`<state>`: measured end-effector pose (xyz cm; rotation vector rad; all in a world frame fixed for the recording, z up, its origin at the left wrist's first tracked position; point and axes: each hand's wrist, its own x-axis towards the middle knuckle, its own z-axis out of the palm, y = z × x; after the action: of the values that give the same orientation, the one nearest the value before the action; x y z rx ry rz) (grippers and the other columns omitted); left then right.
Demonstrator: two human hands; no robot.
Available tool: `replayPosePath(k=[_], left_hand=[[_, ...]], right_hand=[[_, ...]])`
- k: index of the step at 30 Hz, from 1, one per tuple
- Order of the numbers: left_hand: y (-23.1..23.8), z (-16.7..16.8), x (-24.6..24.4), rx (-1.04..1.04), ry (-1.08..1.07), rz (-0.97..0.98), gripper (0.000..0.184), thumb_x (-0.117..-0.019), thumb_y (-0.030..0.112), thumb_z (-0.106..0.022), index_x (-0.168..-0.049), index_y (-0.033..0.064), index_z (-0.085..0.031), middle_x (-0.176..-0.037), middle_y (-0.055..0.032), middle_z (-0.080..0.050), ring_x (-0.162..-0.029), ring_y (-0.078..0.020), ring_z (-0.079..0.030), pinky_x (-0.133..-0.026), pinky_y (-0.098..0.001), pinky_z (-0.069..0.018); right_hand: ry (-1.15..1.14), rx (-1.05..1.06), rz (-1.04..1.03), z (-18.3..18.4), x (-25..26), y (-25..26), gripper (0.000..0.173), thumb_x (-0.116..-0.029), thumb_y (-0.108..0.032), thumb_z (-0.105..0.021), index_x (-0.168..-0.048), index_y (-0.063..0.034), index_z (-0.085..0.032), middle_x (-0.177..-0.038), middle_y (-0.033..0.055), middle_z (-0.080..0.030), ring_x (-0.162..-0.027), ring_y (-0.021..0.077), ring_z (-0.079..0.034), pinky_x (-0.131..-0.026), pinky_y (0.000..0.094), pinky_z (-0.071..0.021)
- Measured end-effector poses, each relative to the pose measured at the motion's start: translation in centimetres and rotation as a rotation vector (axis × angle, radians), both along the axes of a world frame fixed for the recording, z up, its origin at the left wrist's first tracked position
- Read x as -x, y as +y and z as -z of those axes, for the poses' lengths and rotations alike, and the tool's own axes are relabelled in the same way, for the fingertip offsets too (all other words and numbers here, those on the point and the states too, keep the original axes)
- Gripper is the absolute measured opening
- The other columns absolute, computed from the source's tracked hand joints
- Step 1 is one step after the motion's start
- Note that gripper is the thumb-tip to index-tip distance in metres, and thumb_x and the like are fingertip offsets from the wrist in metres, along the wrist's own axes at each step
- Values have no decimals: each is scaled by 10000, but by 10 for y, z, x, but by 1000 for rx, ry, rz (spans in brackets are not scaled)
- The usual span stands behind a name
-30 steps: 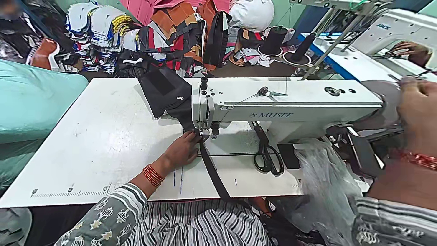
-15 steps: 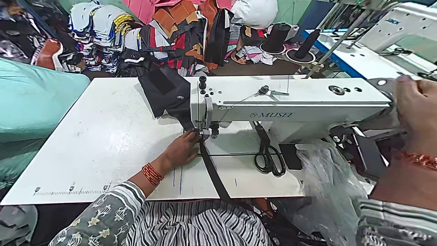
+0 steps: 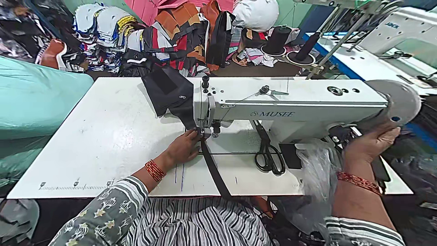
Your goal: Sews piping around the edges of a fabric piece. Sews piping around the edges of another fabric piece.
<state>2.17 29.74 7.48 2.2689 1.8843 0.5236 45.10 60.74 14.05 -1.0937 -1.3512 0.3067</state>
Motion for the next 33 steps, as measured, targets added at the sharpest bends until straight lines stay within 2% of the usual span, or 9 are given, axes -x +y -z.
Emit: replayPosePath(k=[4,8,10,13,15,19,24,29,33], left_hand=[[-2,-1,5,-44,-39,4,436,-984,227,-552,-1319,-36,-644,-1354,-270,-620,-1343,-427,-549,-1132,-510,-435],[6,-9,36,-522,-78,-117,294,-982,221,-571,-947,6,-768,-1002,-193,-731,-1003,-354,-713,-902,-498,-574],[17,-27,67,-638,-112,-276,312,-983,184,-555,-894,-32,-762,-965,-216,-719,-980,-373,-702,-894,-516,-564],[41,-54,117,-500,-182,-504,307,-1023,142,-524,-1068,-79,-732,-1057,-281,-688,-1054,-439,-665,-948,-569,-520],[56,-58,142,-214,-214,-540,336,-1052,127,-524,-1300,-57,-656,-1286,-297,-629,-1257,-448,-581,-1091,-567,-434],[86,-37,165,55,-88,-390,470,-1053,206,-567,-1482,17,-527,-1570,-262,-432,-1508,-458,-315,-1255,-550,-202],[100,-27,173,231,1,-390,580,-1032,413,-597,-1551,186,-472,-1675,-154,-298,-1560,-465,-155,-1207,-689,-169],[92,-13,170,294,-14,-458,574,-1075,513,-435,-1594,271,-399,-1719,-75,-200,-1578,-440,-93,-1202,-716,-74],[81,-10,169,287,-91,-520,576,-1074,510,-440,-1588,252,-412,-1717,-80,-207,-1577,-449,-79,-1179,-744,-62]], right_hand=[[2,37,-30,-3,-1,-2,507,-1120,-170,-313,-1475,191,-332,-1520,326,-422,-1464,201,-415,-1214,224,-267],[-26,73,-41,-8,1,-11,500,-1117,-173,-335,-1470,182,-352,-1500,319,-448,-1435,179,-444,-1195,220,-294],[-37,60,-27,-8,4,-14,484,-1116,-151,-329,-1459,190,-356,-1474,326,-465,-1408,190,-466,-1184,228,-310],[-40,72,-9,-7,6,-10,485,-1114,-138,-326,-1473,188,-333,-1486,336,-449,-1413,213,-463,-1188,246,-312],[9,133,-20,-12,6,-14,475,-1099,-114,-339,-1482,167,-345,-1499,308,-449,-1404,194,-467,-1181,254,-329],[-72,194,4,-57,3,-11,475,-1101,-281,-381,-1239,140,-554,-1147,166,-604,-1008,43,-574,-929,227,-468],[-486,343,91,-113,4,12,648,-1037,-489,-542,-1073,158,-558,-981,261,-567,-882,238,-524,-869,459,-442],[-90,7,220,-66,29,-1,417,-1086,-227,-460,-1118,170,-586,-1006,144,-613,-938,3,-555,-892,158,-442],[83,-65,144,-48,28,5,362,-1097,-181,-435,-1110,157,-563,-973,90,-579,-922,-20,-551,-879,144,-447]])
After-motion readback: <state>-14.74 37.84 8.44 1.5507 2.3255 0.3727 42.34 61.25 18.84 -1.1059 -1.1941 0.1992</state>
